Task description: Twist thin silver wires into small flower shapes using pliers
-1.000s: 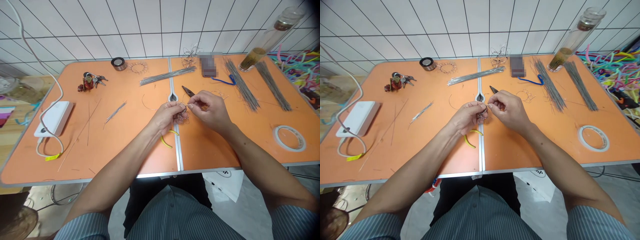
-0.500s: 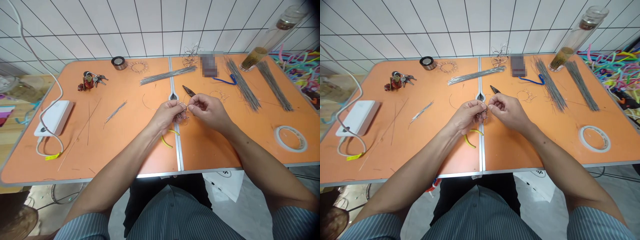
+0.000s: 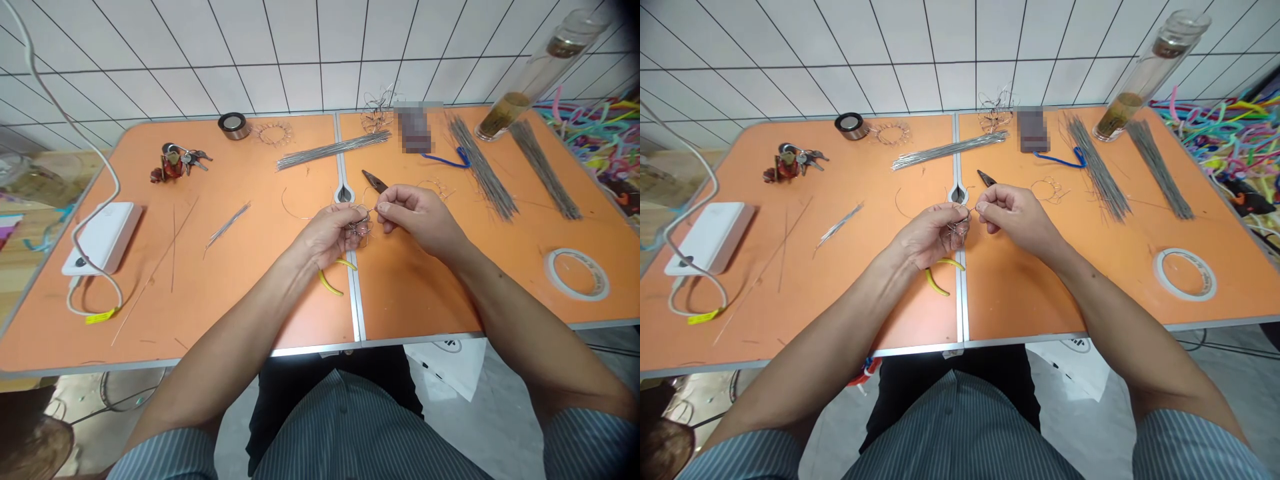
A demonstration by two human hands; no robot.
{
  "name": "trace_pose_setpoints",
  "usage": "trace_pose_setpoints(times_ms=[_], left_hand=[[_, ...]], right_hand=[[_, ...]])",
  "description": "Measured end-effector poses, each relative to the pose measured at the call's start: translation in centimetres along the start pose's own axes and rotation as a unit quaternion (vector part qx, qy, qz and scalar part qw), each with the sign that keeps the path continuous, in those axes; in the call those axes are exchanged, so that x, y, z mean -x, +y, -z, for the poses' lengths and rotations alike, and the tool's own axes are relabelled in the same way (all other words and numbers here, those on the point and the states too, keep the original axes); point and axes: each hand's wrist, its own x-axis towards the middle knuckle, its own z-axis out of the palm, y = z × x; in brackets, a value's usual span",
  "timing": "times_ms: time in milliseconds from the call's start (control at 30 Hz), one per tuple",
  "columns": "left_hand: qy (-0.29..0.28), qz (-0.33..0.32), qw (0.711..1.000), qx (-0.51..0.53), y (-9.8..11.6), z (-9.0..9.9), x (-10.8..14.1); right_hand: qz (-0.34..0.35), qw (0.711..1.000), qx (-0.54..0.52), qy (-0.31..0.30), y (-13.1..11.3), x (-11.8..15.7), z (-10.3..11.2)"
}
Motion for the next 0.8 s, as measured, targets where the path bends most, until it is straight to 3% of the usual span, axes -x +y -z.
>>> trace_pose_setpoints(times_ms=[167, 433, 667, 800], left_hand=[[0.007, -0.015, 0.999, -0.029, 0.10, -0.35, 0.25], [0.026, -0.048, 0.996, -0.075, -0.16, -0.51, 0.23], [0.020, -0.124, 0.981, -0.145, -0.71, -0.53, 0.26], [0.025, -0.128, 0.981, -0.145, -0.49, -0.48, 0.27]], right_hand=[[0.003, 1.000, 0.013, 0.001, 0.13, -0.18, -0.02], [0.075, 0.992, 0.092, 0.033, 0.31, -0.20, -0.68], [0.002, 0.998, 0.056, 0.013, 0.37, -0.05, -0.66], [0.007, 0.997, 0.070, 0.020, 0.13, -0.14, -0.35]])
